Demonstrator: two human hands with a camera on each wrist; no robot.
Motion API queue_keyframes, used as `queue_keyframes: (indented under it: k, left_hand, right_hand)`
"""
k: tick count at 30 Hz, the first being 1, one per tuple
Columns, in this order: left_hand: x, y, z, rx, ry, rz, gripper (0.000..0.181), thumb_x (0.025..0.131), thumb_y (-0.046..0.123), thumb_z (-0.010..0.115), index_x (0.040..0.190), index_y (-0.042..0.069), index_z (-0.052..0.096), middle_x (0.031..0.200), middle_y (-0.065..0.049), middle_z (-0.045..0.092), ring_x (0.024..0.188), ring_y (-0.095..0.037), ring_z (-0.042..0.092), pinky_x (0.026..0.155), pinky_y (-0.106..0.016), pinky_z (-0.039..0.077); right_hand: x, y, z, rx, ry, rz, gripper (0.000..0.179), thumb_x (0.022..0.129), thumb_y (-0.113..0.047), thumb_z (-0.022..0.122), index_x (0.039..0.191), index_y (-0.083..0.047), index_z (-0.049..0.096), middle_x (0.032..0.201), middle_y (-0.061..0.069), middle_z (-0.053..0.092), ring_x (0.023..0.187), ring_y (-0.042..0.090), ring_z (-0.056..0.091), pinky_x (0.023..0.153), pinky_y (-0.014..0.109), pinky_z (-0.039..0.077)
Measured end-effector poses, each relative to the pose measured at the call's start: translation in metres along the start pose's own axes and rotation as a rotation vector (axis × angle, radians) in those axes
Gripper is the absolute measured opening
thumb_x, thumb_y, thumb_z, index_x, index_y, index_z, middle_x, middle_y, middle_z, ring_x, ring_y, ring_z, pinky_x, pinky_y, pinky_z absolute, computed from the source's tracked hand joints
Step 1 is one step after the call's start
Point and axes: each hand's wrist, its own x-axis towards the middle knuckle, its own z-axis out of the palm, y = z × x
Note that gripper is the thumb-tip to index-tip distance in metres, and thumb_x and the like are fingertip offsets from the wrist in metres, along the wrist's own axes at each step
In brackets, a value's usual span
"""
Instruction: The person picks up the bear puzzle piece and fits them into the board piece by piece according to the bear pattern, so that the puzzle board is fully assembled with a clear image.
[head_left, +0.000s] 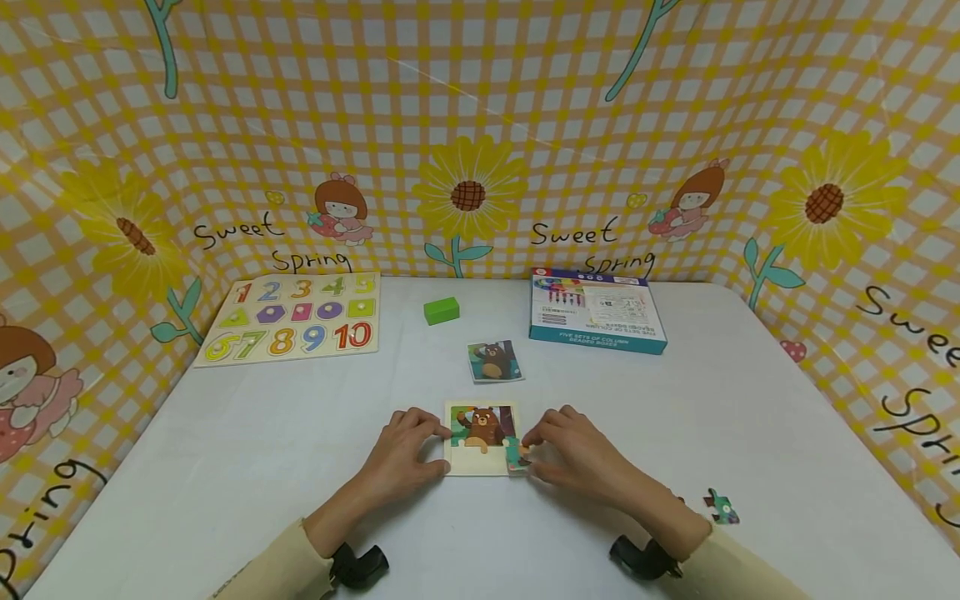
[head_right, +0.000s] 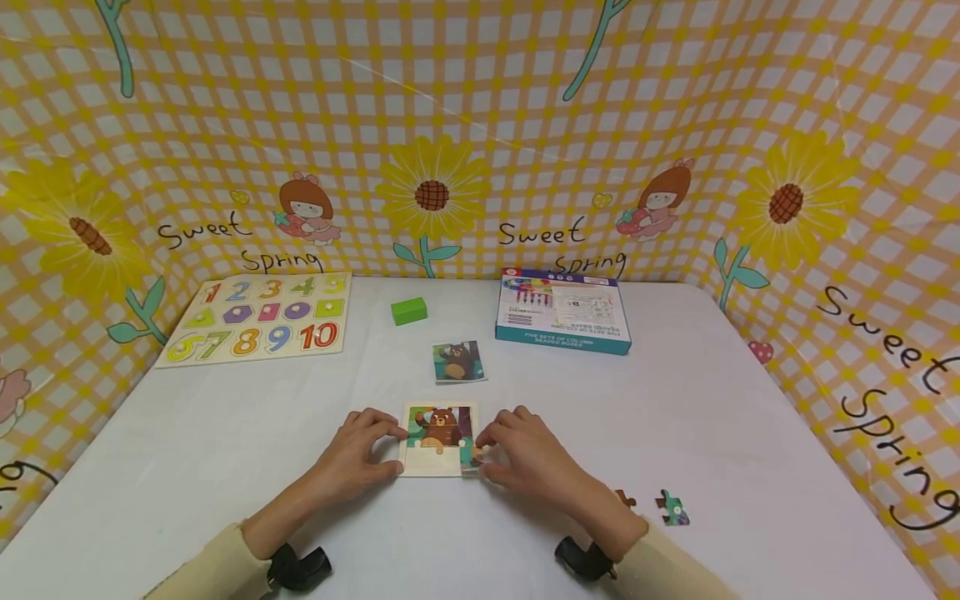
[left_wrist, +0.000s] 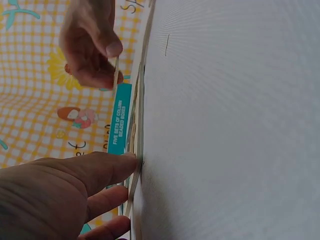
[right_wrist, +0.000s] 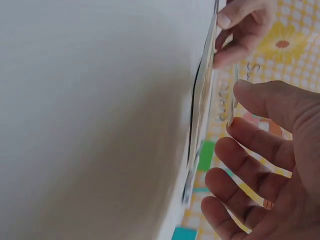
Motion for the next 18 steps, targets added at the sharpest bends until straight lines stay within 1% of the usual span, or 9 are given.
queue_keyframes:
  k: [7,11,14,18]
  left_hand:
    - [-0.001,0.0,0.0,-0.004,0.011,0.006,0.033,0.074,0.02,0.075,0.106,0.015,0.068,0.114,-0.004,0.056,0.107,-0.026,0.045,0.087,-0.044,0.037]
    - [-0.001,-0.001,0.0,0.002,0.016,0.014,0.033,0.074,0.02,0.075,0.105,0.015,0.068,0.114,-0.003,0.056,0.107,-0.026,0.046,0.087,-0.044,0.038]
    - [0.0,-0.001,0.0,0.007,0.016,0.016,0.033,0.074,0.02,0.075,0.106,0.015,0.068,0.114,-0.003,0.056,0.108,-0.025,0.046,0.087,-0.043,0.038]
    - [0.0,-0.001,0.0,0.005,0.015,0.02,0.033,0.074,0.021,0.075,0.106,0.015,0.068,0.114,-0.003,0.056,0.107,-0.025,0.046,0.087,-0.043,0.038]
  right_hand:
    - [0.027,-0.019,0.012,0.029,-0.035,-0.032,0.023,0.072,-0.021,0.077,0.093,-0.015,0.07,0.091,-0.003,0.061,0.086,0.011,0.043,0.076,0.03,0.038]
    - [0.036,-0.026,0.017,0.039,-0.052,-0.042,0.022,0.072,-0.02,0.077,0.092,-0.015,0.07,0.089,-0.003,0.06,0.084,0.012,0.042,0.074,0.028,0.036]
    - [0.04,-0.03,0.02,0.04,-0.063,-0.047,0.023,0.072,-0.022,0.077,0.092,-0.015,0.07,0.089,-0.004,0.059,0.083,0.012,0.043,0.074,0.029,0.036]
    - [0.046,-0.033,0.024,0.037,-0.083,-0.061,0.022,0.073,-0.023,0.077,0.092,-0.015,0.07,0.093,-0.003,0.061,0.086,0.013,0.044,0.076,0.031,0.038]
